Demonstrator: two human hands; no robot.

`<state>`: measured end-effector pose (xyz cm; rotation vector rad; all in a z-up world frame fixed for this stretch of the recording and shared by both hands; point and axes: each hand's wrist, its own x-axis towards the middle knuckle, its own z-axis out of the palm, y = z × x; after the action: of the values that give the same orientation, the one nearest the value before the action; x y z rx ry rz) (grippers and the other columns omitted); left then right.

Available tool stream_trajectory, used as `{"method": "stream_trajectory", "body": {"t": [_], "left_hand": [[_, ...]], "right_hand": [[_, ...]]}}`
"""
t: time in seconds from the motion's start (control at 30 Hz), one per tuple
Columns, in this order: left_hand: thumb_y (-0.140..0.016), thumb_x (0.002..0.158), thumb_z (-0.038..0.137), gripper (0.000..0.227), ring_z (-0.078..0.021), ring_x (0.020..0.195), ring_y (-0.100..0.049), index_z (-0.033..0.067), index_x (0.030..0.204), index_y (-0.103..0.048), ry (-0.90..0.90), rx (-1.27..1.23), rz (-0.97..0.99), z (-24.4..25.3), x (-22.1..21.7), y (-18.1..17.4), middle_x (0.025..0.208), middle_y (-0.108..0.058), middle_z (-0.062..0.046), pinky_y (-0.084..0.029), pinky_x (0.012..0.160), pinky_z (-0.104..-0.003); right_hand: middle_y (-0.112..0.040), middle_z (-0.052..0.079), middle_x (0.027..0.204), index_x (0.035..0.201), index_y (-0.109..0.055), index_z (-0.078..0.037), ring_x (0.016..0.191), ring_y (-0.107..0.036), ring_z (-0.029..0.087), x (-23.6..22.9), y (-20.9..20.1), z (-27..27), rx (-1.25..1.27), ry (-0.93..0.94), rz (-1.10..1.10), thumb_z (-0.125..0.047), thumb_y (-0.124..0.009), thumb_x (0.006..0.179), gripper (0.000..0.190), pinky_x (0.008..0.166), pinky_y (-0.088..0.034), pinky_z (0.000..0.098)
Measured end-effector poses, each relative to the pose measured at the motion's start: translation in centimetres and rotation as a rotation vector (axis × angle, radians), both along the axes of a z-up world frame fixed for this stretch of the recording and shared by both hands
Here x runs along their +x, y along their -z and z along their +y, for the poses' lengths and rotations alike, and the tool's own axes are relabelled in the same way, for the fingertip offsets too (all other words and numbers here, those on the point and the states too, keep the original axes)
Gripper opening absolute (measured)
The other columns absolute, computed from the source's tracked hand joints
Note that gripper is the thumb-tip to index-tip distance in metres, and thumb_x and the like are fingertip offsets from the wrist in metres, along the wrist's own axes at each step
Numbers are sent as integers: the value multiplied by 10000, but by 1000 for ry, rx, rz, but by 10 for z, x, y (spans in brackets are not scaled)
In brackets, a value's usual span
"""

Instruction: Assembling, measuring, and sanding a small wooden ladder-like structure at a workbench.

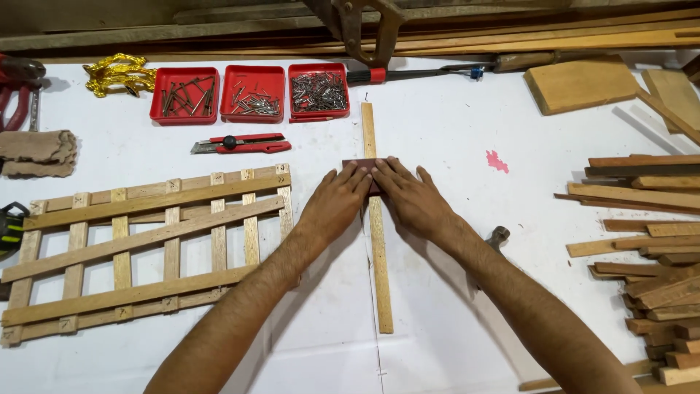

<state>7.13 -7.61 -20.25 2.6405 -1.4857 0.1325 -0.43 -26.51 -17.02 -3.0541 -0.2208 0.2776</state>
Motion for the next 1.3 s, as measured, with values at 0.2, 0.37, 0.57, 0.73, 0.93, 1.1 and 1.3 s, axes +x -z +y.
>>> {"method": "stream_trajectory", "body": {"t": [0.2, 0.37, 0.57, 0.73, 0.93, 1.1, 1.3], "left_hand": [[-557, 975, 82, 440, -255, 1426, -439, 62, 1414, -548, -62, -51, -30, -18, 48, 8, 1484, -540, -82, -413, 1125, -523], [-587, 970, 56, 398, -264, 1305, -566, 83, 1367, -598, -59, -181, -77, -10, 32, -6, 1407, -618, -73, -508, 993, -494], [-594, 1021, 80, 265, -260, 1040, -689, 87, 1285, -621, -52, -324, 120, -30, -14, -54, 1173, -688, -82, -598, 853, -416], [-633, 1015, 82, 206, -283, 936, -696, 34, 1209, -583, 14, -571, 340, -80, -50, -59, 1120, -633, -149, -623, 763, -387], [-799, 872, 59, 365, -251, 891, -703, -15, 1157, -584, 29, -772, 531, -158, -82, -43, 1122, -588, -174, -650, 719, -324], [-808, 856, 97, 425, -221, 917, -707, -5, 1212, -598, -50, -694, 688, -206, -97, -20, 1184, -576, -161, -650, 750, -316], [-811, 878, 198, 454, -311, 1192, -527, 31, 1246, -606, -11, -550, 478, -200, -105, -20, 1283, -510, -163, -559, 924, -426]], "right_hand": [[-239, 39, 1678, 1574, -290, -157, 1529, -184, 237, 49, 11, -12, 28, 43, -33, -243, -427, 1044, 554, 1190, -196, 658], [-467, 69, 1533, 1518, -412, -168, 1439, -387, 244, 29, -14, -24, 153, 58, -79, -205, -458, 1007, 515, 1158, -321, 612], [-743, 122, 1169, 1348, -626, -99, 1065, -711, 264, -26, -46, -54, 487, 127, -181, -150, -529, 1022, 344, 952, -574, 431], [-773, 119, 1037, 1320, -658, -119, 846, -754, 216, -81, -70, -90, 637, 382, -228, -161, -627, 1002, 322, 779, -629, 337], [-749, 97, 1026, 1319, -653, -111, 813, -708, 159, -135, -60, -154, 669, 604, -349, -179, -709, 966, 364, 689, -605, 305], [-754, 84, 1075, 1305, -660, -79, 912, -717, 153, -157, -32, -197, 706, 701, -411, -155, -673, 991, 324, 764, -613, 279], [-616, 201, 1254, 1343, -598, -22, 1021, -651, 261, -156, 1, -219, 456, 624, -406, -168, -735, 943, 448, 852, -596, 376]]}}
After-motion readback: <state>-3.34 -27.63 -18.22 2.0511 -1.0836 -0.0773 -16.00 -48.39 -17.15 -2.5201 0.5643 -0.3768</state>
